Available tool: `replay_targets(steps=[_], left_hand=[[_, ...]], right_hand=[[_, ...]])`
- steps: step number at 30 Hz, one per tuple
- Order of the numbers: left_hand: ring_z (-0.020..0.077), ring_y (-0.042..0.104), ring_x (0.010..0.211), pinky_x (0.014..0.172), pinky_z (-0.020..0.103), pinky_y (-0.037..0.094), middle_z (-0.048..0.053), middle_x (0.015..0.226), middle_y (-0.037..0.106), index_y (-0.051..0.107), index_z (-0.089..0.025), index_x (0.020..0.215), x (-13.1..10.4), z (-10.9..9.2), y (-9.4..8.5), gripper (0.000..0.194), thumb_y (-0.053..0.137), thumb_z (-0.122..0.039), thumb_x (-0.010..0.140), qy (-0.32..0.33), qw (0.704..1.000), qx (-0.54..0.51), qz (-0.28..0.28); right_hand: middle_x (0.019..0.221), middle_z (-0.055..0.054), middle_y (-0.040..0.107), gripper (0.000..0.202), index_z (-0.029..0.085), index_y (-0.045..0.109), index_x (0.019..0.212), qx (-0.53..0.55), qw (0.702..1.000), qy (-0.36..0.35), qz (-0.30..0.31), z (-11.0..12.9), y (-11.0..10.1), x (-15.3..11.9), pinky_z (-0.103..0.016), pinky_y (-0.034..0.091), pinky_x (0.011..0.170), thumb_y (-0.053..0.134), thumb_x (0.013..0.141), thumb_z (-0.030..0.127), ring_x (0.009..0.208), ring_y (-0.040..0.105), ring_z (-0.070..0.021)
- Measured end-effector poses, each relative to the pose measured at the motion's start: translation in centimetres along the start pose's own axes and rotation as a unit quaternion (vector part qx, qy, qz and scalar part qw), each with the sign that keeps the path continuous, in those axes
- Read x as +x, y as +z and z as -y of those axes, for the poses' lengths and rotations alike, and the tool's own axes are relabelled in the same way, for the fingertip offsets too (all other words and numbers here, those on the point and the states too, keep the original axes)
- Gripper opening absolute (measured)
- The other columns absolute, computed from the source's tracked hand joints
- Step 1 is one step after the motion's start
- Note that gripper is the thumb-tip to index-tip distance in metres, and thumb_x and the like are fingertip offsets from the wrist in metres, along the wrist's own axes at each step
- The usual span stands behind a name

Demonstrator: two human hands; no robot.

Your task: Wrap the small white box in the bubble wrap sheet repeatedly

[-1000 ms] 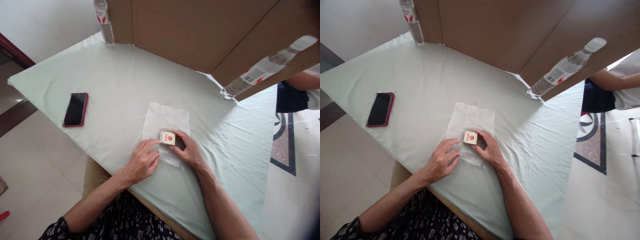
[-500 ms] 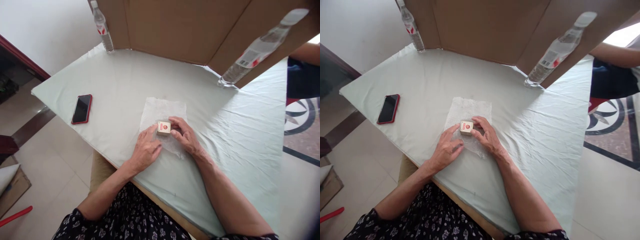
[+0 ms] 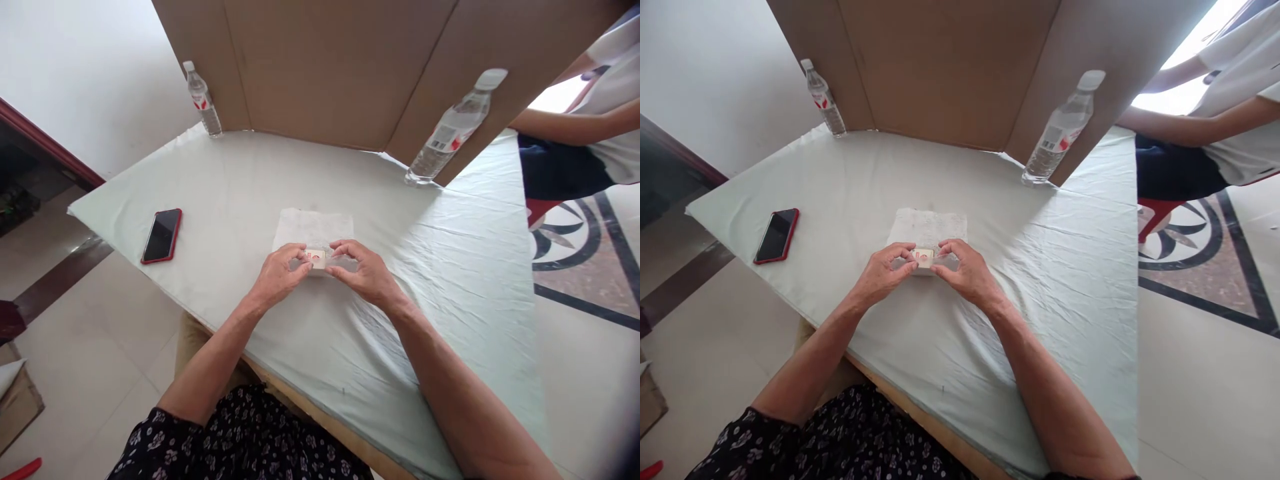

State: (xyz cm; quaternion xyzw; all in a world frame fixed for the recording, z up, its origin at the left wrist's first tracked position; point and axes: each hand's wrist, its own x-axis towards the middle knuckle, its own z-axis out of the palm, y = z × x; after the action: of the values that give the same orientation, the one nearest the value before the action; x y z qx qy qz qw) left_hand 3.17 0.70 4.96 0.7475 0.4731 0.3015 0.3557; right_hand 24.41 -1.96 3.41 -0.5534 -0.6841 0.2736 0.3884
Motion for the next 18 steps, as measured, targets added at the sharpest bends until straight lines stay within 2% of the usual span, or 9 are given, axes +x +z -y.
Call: replay_targets(steps=[2,5,8,11,14,18], left_hand=[[0.024,0.063,0.118,0.08,0.03,0.053,0.008,0.127,0.069,0.065,-0.02,0.08,0.7,-0.1,-0.2,0.011,0.062,-0.026,0.087,-0.001,1.0,-0.011,0.017],[0.0218,0.067,0.108,0.078,0.029,0.051,0.007,0.12,0.071,0.066,-0.019,0.078,1.4,-0.1,-0.1,0.012,0.063,-0.028,0.086,-0.008,0.999,-0.018,0.025],[0.019,0.067,0.099,0.076,0.027,0.05,0.006,0.112,0.073,0.067,-0.019,0.077,1.7,0.3,0.4,0.011,0.063,-0.027,0.085,-0.006,0.999,-0.037,0.007],[0.0187,0.067,0.101,0.08,0.027,0.05,0.006,0.106,0.073,0.069,-0.018,0.075,1.6,0.8,1.0,0.013,0.065,-0.026,0.084,0.011,0.998,-0.064,-0.021],[0.0183,0.066,0.099,0.081,0.027,0.049,0.006,0.103,0.072,0.07,-0.018,0.073,1.4,1.0,1.3,0.014,0.066,-0.027,0.083,0.019,0.996,-0.084,-0.032],[0.0171,0.067,0.096,0.084,0.028,0.049,0.005,0.099,0.073,0.072,-0.018,0.073,1.3,0.9,1.3,0.013,0.066,-0.024,0.083,0.02,0.994,-0.097,-0.037]], right_hand=[[0.116,-0.008,0.07,0.017,0.024,0.062,0.078,0.03,0.999,0.007,-0.019,-0.7,0.7,0.2,-0.044,0.048,0.098,0.069,0.079,0.039,0.109,0.066,-0.0254],[0.116,-0.008,0.072,0.019,0.023,0.061,0.073,0.089,0.995,0.04,-0.018,-1.3,1.2,0.3,-0.041,0.048,0.093,0.07,0.078,0.039,0.107,0.066,-0.0244],[0.111,-0.008,0.074,0.023,0.021,0.059,0.071,0.146,0.986,0.085,-0.016,-1.2,1.5,0.2,-0.034,0.05,0.077,0.07,0.076,0.041,0.083,0.066,-0.0188],[0.106,-0.007,0.074,0.025,0.02,0.057,0.068,0.166,0.98,0.104,-0.04,-0.8,2.0,0.0,-0.03,0.045,0.066,0.07,0.076,0.041,0.065,0.056,-0.0125],[0.105,-0.006,0.073,0.024,0.02,0.057,0.067,0.164,0.979,0.107,-0.057,-0.4,2.4,-0.2,-0.029,0.043,0.065,0.069,0.077,0.039,0.063,0.051,-0.011],[0.103,-0.005,0.072,0.023,0.02,0.057,0.067,0.158,0.981,0.099,-0.057,-0.3,2.5,-0.3,-0.028,0.043,0.066,0.069,0.077,0.038,0.065,0.053,-0.0116]])
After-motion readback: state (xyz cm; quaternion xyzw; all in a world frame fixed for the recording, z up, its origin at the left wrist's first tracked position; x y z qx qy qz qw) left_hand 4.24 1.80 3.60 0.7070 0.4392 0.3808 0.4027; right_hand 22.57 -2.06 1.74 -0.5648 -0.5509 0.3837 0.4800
